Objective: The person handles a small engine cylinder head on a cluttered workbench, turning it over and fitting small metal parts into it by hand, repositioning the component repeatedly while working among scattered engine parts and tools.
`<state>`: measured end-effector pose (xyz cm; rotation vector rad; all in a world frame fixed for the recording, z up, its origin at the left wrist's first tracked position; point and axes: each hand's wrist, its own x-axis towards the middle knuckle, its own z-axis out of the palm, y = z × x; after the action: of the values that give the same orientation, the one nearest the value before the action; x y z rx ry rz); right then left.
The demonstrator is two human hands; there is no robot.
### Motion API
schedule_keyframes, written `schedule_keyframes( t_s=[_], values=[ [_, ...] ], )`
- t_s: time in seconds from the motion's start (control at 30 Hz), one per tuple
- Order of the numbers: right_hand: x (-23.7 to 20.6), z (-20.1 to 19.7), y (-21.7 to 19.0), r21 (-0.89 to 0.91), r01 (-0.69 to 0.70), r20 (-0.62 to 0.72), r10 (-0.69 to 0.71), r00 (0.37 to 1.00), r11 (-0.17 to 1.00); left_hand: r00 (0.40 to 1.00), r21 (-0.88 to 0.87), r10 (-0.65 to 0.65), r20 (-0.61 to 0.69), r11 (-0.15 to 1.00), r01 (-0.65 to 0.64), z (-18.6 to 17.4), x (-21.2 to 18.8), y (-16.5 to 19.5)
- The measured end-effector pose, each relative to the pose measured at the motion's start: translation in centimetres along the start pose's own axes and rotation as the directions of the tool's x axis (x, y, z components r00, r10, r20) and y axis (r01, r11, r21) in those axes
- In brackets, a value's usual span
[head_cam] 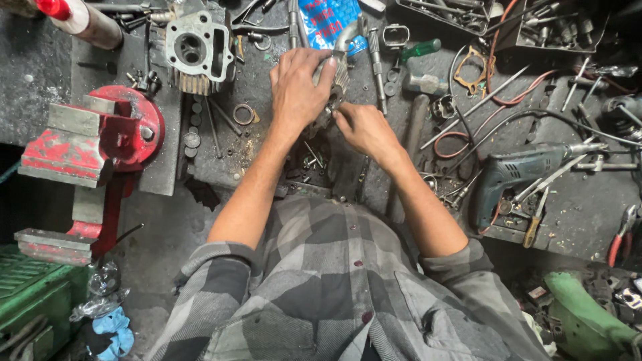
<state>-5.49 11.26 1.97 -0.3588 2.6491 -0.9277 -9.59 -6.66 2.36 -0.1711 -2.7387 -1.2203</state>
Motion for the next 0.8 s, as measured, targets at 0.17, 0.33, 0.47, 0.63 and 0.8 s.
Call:
schedule_keyframes(
  t_s=[0.17, 0.33, 0.47, 0.63, 0.8],
  values=[
    [0.1, -0.3, 0.4, 0.009, 0.102, -0.095, -0.101, 0.990, 0.995, 1.000, 0.007, 0.023, -0.018, 1.000, -0.023, 0.1, 0.0, 0.0],
    [0.6, -0.6, 0.5, 0.102, -0.091, 0.067, 0.084, 0.994, 0.991, 1.000, 0.011, 0.018, -0.005, 1.000, -0.018, 0.2, 0.1, 0.1],
    [1.2, -1.3, 0.4, 0.041, -0.208, 0.312, 0.185, 0.932, 0.977, 1.000, 0.019, 0.018, -0.003, 1.000, -0.018, 0.2, 0.1, 0.2],
    [1.3, -2.2, -0.3, -0.089, 0.028, 0.148, -0.015, 0.989, 0.996, 1.000, 0.003, 0.012, 0.015, 1.000, -0.012, 0.2, 0.0, 0.4],
    [1.4, -2.8, -1.6, -0.220, 0.005, 0.103, 0.018, 0.994, 0.976, 1.000, 0.018, 0.015, 0.010, 1.000, -0.015, 0.1, 0.1, 0.6]
  ],
)
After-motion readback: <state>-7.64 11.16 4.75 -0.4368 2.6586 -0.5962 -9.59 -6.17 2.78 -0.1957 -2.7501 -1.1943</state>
